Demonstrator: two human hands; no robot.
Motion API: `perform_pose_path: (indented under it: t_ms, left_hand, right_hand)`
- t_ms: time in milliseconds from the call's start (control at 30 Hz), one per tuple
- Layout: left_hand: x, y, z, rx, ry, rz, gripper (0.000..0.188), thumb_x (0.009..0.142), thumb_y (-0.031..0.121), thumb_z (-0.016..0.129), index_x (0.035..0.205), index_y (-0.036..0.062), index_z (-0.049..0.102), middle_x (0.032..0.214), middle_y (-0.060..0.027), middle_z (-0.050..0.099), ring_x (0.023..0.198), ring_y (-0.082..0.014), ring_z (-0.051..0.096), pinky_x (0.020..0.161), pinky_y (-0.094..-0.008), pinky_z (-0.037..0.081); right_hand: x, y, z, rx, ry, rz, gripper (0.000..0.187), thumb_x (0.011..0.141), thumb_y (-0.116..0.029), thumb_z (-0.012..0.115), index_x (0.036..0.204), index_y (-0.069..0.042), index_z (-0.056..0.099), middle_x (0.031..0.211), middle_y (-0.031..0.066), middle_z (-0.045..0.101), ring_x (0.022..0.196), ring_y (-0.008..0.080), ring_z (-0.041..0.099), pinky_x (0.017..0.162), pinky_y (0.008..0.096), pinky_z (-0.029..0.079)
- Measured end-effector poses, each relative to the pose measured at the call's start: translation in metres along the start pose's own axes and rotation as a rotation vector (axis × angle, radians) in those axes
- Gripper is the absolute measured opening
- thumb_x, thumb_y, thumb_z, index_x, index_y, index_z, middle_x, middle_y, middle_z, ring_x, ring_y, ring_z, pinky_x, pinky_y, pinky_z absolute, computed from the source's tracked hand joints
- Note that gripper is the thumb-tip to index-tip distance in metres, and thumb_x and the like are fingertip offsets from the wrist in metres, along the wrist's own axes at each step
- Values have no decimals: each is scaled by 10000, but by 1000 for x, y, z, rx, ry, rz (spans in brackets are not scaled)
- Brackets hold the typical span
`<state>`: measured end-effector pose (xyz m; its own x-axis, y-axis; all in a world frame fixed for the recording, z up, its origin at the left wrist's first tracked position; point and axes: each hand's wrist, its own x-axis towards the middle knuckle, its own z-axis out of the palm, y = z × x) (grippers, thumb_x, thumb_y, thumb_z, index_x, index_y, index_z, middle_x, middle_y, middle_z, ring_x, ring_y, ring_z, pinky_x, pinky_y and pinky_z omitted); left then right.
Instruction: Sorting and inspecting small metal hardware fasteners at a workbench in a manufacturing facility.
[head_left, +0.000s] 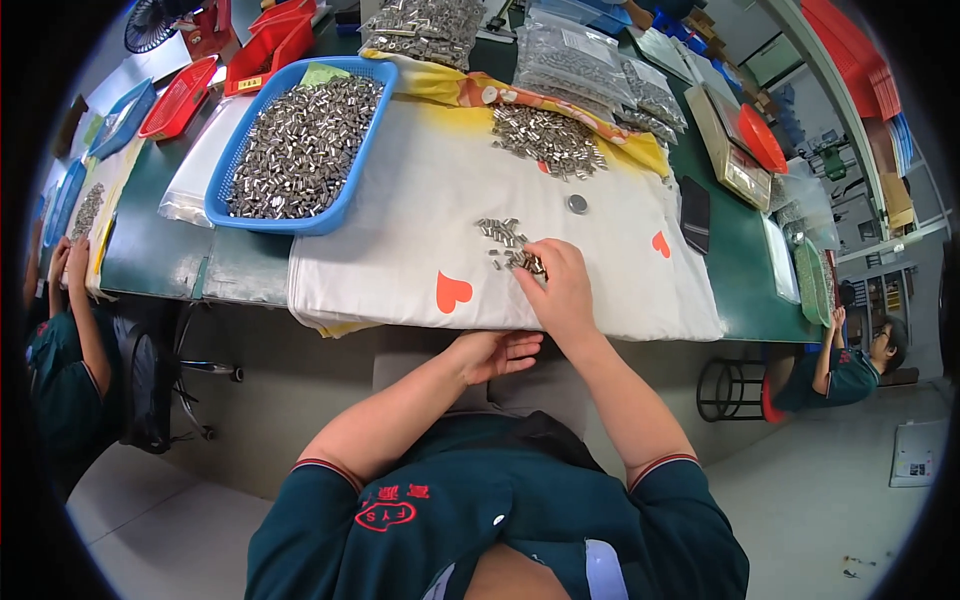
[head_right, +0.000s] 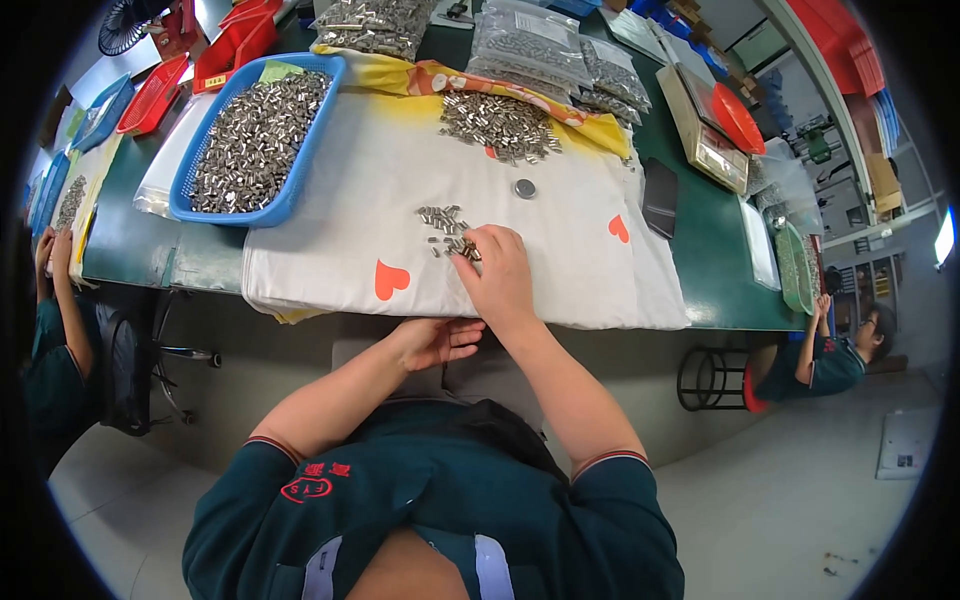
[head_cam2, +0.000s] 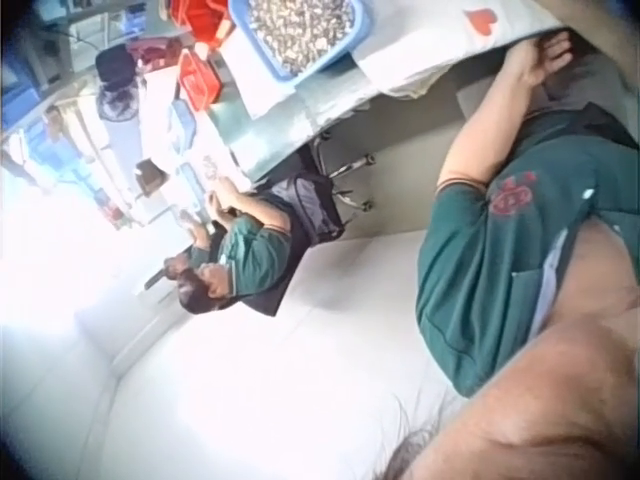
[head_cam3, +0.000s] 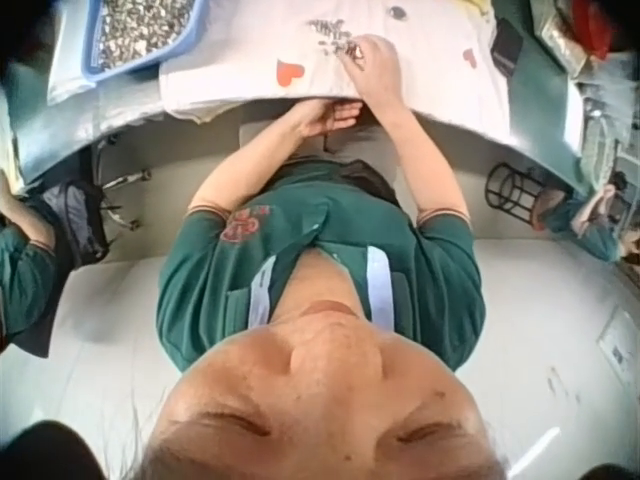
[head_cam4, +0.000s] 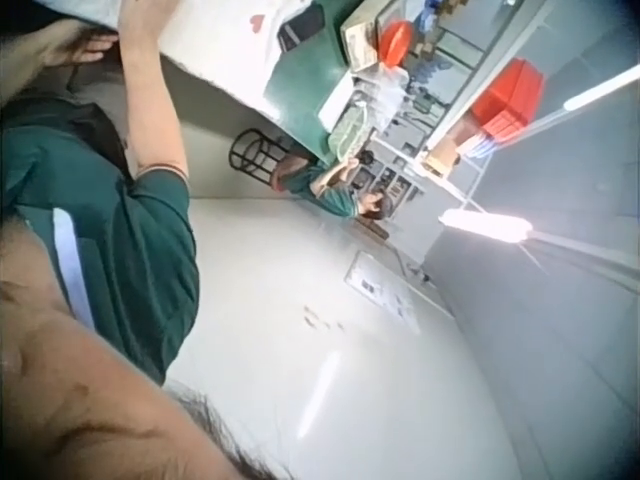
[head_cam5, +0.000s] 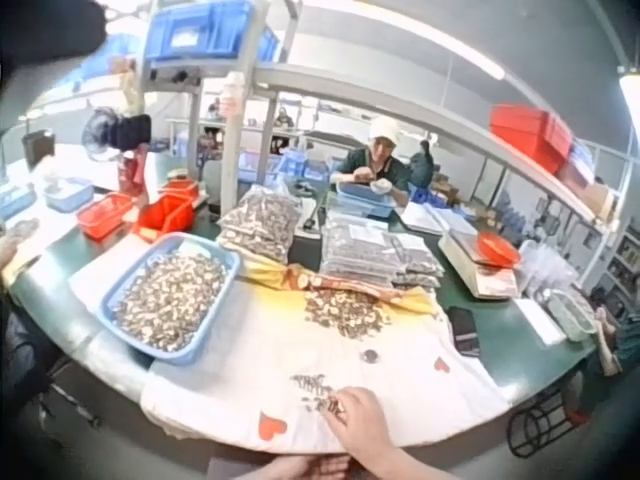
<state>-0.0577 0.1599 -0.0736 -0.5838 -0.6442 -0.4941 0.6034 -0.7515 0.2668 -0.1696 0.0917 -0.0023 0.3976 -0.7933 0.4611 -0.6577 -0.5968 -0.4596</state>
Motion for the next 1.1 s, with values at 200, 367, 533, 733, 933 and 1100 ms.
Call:
perform_pose_path:
  t_ms: [200, 367, 533, 733, 933, 1100]
  left_hand:
    - [3, -3, -4, -5, -10, 8, 274, 906, 261, 409, 1056, 57, 515, 954, -78, 580, 846, -181, 578, 772, -352, 482]
    - [2, -2, -4, -13, -5, 8, 252, 902, 237, 418, 1027, 51, 534, 941, -75, 592, 845, -171, 582, 765, -346, 488]
    - [6, -4, -5, -114, -50, -43, 267, 908, 251, 395, 1018, 46, 528, 947, -84, 586, 876, -188, 573, 793, -358, 474]
    - [5, -3, 10, -149, -22, -67, 327, 931, 301, 294, 1070, 58, 464, 1012, -99, 560, 921, -193, 562, 831, -364, 458]
    - [8, 0, 12, -123, -102, -88, 372, 942, 310, 218, 1132, 65, 423, 1068, -116, 541, 989, -218, 548, 865, -370, 448]
    - [7, -4, 25, -159, -63, -40, 375, 943, 277, 207, 1174, 47, 392, 1099, -131, 519, 1001, -244, 540, 875, -381, 448]
  right_hand:
    - [-2, -3, 9, -40, -22, 15, 196, 691, -80, 617, 869, -25, 560, 887, 107, 522, 858, 277, 482, 763, 366, 395]
    - [-6, -1, -2, -12, -62, -23, 190, 703, -80, 605, 879, -24, 560, 911, 115, 527, 888, 283, 486, 771, 359, 403]
    - [-5, 6, -6, 28, 36, 168, 286, 744, -120, 597, 1001, -5, 549, 1016, 157, 524, 978, 300, 476, 834, 352, 397]
    - [-10, -14, 8, -94, 43, 142, 217, 720, -96, 609, 907, 5, 568, 982, 144, 518, 947, 299, 472, 810, 355, 398]
    - [-7, -12, 8, -37, 44, 178, 107, 699, -71, 615, 779, -18, 567, 885, 101, 523, 874, 269, 475, 744, 355, 406]
    - [-22, -13, -1, 2, 61, 176, 97, 694, -53, 609, 773, -20, 564, 870, 94, 530, 867, 265, 478, 734, 347, 410]
